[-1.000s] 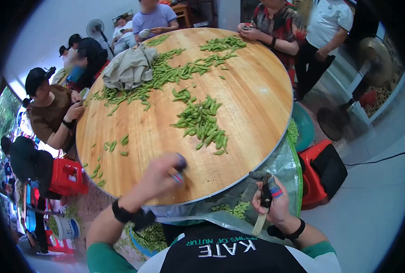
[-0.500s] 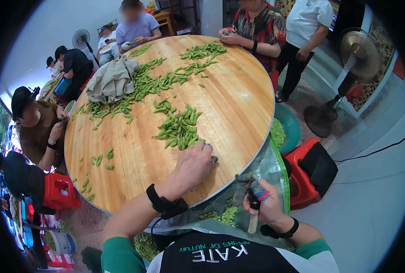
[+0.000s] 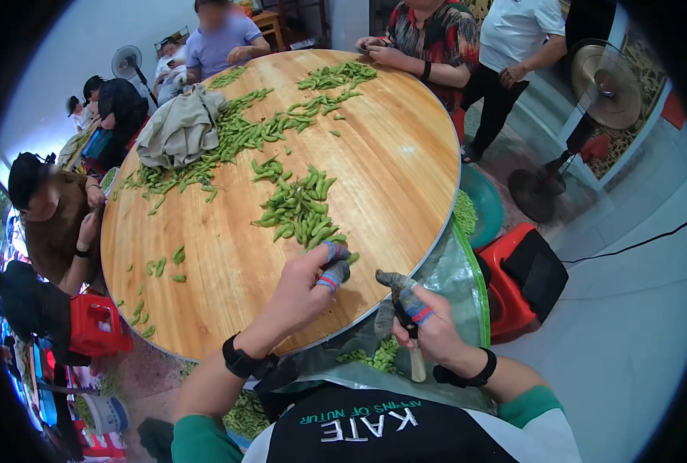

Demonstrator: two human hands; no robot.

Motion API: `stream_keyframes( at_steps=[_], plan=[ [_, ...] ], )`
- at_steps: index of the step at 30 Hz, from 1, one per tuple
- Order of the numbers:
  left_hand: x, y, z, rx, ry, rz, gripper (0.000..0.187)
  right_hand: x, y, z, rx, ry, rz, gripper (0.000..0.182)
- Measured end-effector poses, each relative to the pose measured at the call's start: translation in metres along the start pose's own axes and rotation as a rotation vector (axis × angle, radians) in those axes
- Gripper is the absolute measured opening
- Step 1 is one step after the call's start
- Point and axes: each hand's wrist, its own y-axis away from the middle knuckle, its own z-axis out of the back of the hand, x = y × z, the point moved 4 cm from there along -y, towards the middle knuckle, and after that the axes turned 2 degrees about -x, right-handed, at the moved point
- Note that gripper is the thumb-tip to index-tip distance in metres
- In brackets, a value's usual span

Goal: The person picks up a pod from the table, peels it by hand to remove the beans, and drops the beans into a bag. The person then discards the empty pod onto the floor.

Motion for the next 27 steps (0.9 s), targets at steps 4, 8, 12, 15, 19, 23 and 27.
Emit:
stream_keyframes(
  at_steps=[4,8,12,15,19,23,27],
  plan=[
    [0.003,0.017,-0.018,0.213,0.264,0.143,0.011,0.006,-0.004,-0.014,0.001,-0.045,-0.02,0.036],
    [0.01,0.023,-0.029,0.164,0.311,0.133,0.009,-0.008,-0.001,-0.008,0.059,-0.136,0.013,0.035],
    [0.011,0.025,-0.03,0.12,0.318,0.096,0.009,-0.016,0.001,-0.006,0.09,-0.18,0.018,0.04],
    [0.006,0.026,-0.031,0.103,0.271,0.047,0.009,-0.016,0.001,-0.006,0.104,-0.18,0.035,0.043],
    [0.007,0.026,-0.03,0.092,0.194,0.01,0.01,-0.015,0.003,-0.005,0.14,-0.21,0.017,0.045],
    [0.003,0.026,-0.029,0.095,0.145,-0.049,0.011,-0.016,0.004,-0.005,0.105,-0.208,0.019,0.045],
    [-0.002,0.028,-0.027,0.088,0.059,-0.125,0.011,-0.017,0.004,-0.004,0.125,-0.185,0.028,0.044]
  ],
)
